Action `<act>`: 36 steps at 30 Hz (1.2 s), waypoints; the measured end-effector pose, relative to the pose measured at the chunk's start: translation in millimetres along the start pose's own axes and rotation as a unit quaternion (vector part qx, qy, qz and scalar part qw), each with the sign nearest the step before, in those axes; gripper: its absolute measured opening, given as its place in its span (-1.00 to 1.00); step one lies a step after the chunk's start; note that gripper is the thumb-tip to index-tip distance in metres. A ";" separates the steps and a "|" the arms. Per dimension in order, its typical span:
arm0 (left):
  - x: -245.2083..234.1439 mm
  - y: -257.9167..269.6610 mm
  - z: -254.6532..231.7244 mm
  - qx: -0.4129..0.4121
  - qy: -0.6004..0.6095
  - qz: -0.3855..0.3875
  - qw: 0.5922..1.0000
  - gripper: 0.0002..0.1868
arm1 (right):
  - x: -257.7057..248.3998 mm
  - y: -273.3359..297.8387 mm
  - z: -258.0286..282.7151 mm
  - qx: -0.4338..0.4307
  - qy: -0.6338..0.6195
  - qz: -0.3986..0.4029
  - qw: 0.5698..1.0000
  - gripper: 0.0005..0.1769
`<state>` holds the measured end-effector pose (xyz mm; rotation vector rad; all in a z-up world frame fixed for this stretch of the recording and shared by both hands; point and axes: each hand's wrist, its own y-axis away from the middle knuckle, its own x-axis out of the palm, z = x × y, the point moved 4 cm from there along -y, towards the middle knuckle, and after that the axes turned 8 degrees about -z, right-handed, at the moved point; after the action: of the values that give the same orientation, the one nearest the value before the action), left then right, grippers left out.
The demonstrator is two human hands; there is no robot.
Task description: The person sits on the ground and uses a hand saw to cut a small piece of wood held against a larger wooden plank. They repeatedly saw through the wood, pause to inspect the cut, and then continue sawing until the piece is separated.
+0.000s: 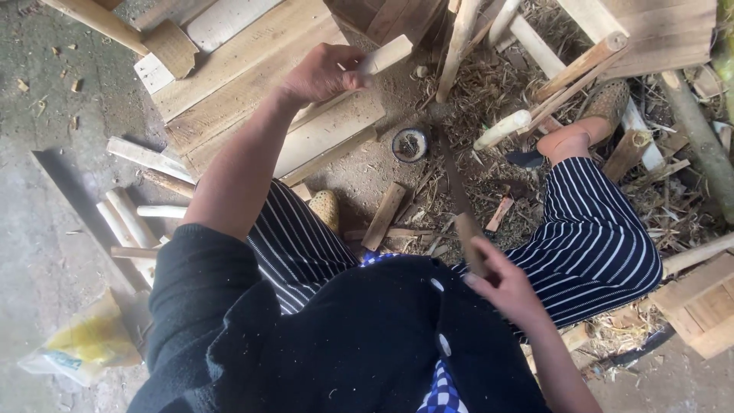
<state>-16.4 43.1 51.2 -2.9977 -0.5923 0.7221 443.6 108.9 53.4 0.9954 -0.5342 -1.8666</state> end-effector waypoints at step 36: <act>0.6 17.7 86.8 -0.119 -0.393 -0.177 0.895 -0.25 | 36.5 -76.8 125.1 -0.467 -0.250 -0.234 0.815 -0.59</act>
<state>-47.8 19.5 -28.3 -2.5361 -1.2694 1.9379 292.3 108.3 56.7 -0.0646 0.4076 -2.4268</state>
